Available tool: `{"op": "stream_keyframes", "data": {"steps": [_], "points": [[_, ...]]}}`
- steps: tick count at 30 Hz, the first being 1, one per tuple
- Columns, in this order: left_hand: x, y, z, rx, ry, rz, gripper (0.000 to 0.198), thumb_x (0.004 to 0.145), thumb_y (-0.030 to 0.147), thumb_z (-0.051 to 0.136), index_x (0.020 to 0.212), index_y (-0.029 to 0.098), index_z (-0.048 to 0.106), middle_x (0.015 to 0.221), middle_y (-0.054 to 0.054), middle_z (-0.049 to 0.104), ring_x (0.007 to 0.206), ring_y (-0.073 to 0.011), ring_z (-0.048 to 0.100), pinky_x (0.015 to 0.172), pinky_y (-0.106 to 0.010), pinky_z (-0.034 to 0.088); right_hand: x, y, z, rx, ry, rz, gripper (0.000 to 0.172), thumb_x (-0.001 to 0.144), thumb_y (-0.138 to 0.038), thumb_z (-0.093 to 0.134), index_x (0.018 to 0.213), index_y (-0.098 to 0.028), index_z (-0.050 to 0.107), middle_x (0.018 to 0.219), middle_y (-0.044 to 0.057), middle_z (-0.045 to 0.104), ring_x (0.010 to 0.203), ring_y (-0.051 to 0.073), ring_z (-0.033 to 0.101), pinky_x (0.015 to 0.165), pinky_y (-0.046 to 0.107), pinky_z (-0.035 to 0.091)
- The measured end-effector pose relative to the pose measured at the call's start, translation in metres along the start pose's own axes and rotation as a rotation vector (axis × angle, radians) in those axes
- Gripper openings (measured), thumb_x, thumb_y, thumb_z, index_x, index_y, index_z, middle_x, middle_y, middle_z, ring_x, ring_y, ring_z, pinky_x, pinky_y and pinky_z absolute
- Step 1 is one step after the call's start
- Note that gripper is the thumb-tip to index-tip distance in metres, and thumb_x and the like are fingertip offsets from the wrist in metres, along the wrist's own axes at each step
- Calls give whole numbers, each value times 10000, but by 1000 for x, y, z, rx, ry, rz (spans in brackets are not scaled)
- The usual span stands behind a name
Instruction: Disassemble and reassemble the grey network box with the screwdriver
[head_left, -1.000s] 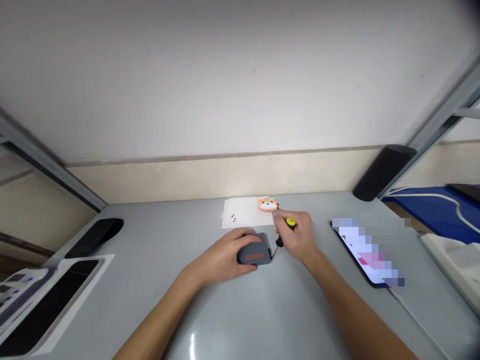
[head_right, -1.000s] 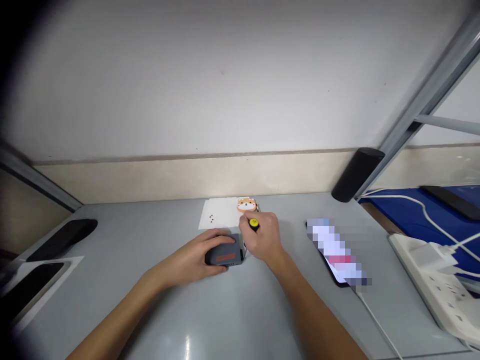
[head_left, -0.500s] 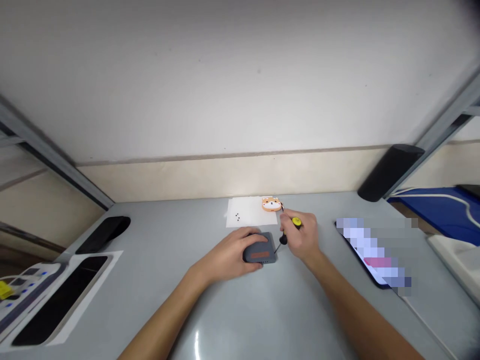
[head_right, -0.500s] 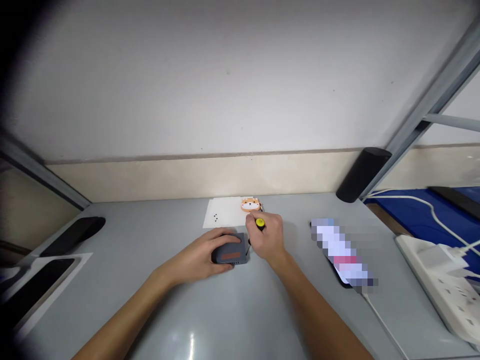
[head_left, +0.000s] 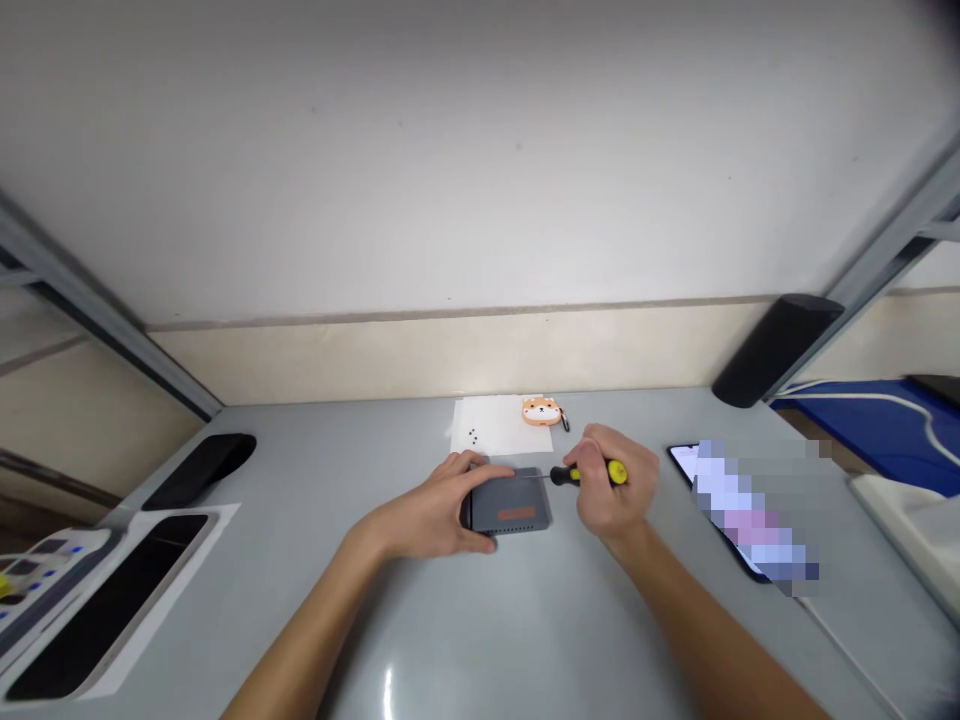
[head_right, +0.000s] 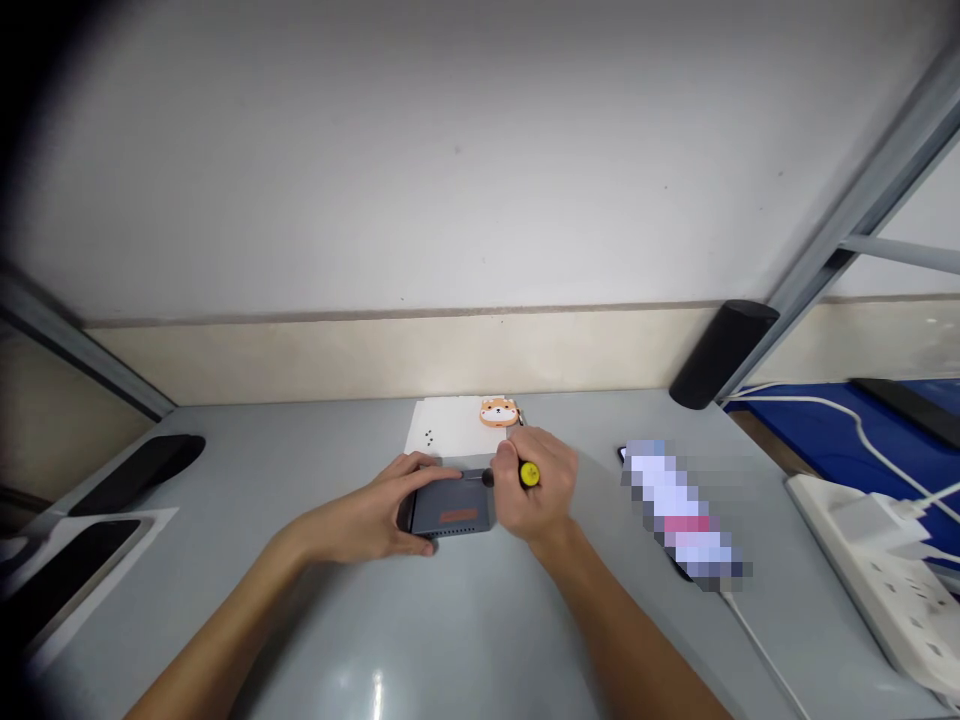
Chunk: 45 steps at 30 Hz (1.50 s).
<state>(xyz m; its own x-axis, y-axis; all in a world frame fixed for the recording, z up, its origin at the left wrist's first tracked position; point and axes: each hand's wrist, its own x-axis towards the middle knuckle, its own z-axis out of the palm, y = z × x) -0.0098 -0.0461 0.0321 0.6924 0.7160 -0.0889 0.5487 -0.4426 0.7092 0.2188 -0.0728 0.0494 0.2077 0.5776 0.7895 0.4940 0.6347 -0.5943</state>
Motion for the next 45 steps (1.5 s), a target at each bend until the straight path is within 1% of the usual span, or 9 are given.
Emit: {"op": "stream_keyframes", "data": {"steps": [7, 14, 18, 22, 25, 29, 33, 38, 45], "points": [[3, 12, 1, -13, -24, 25, 730, 770, 190, 763, 1446, 379, 560, 1301, -61, 547, 1267, -308, 489, 1090, -474, 481, -15, -14, 19, 44, -143, -128, 335, 909, -154, 464, 588, -242, 426, 495, -37, 428, 453, 114, 401, 470, 281, 321], [3, 18, -1, -80, -72, -7, 422, 773, 201, 750, 1177, 279, 657, 1217, -52, 545, 1232, -291, 480, 1092, -465, 469, -27, -15, 35, 83, -219, -233, 293, 910, -97, 460, 665, -239, 387, 515, -57, 444, 487, 100, 409, 490, 243, 368], [1, 18, -4, -135, -83, -40, 526, 751, 189, 760, 1249, 316, 651, 1295, -48, 527, 1281, -296, 475, 1087, -457, 483, -25, -13, 33, 58, -253, -236, 302, 891, -100, 457, 660, -243, 325, 501, -59, 421, 478, 102, 371, 480, 254, 342], [0, 14, -5, -110, -101, -59, 754, 752, 176, 753, 1451, 383, 561, 1350, -55, 507, 1300, -302, 480, 1081, -459, 496, -15, -10, 25, 11, -265, -197, 327, 865, -120, 455, 643, -249, 253, 482, -61, 340, 460, 103, 309, 455, 272, 281], [-1, 8, -5, -62, -107, -67, 851, 760, 174, 757, 1532, 410, 486, 1437, -66, 483, 1347, -323, 452, 1115, -496, 474, -7, -9, 17, 10, -317, -78, 334, 874, -166, 443, 602, -249, 269, 465, -53, 354, 445, 103, 333, 459, 276, 284], [-2, 2, -7, -4, -73, -7, 851, 768, 156, 756, 1533, 415, 485, 1447, -60, 518, 1371, -327, 436, 1161, -520, 438, 2, -6, 9, 21, -307, 150, 354, 865, -236, 436, 525, -244, 339, 447, -38, 400, 439, 109, 392, 467, 276, 303], [-3, 1, -8, 31, -50, 25, 835, 783, 183, 771, 1540, 396, 488, 1433, -58, 546, 1349, -316, 462, 1171, -508, 435, 11, -2, 3, 58, -272, 261, 323, 808, -274, 442, 487, -238, 427, 435, -36, 415, 432, 112, 396, 456, 277, 290], [-4, 1, -8, 64, -59, -6, 852, 791, 201, 764, 1566, 392, 466, 1462, -60, 536, 1358, -321, 459, 1180, -508, 429, 19, 0, -4, 48, -257, 326, 312, 764, -293, 444, 459, -237, 413, 432, -34, 393, 424, 106, 370, 448, 281, 273], [-3, 5, -9, 92, -75, -29, 898, 809, 242, 777, 1612, 386, 401, 1513, -76, 503, 1415, -340, 429, 1236, -554, 351, 19, 0, -5, 28, -193, 312, 304, 763, -275, 451, 462, -233, 435, 422, -41, 382, 421, 104, 376, 450, 277, 272]]}}
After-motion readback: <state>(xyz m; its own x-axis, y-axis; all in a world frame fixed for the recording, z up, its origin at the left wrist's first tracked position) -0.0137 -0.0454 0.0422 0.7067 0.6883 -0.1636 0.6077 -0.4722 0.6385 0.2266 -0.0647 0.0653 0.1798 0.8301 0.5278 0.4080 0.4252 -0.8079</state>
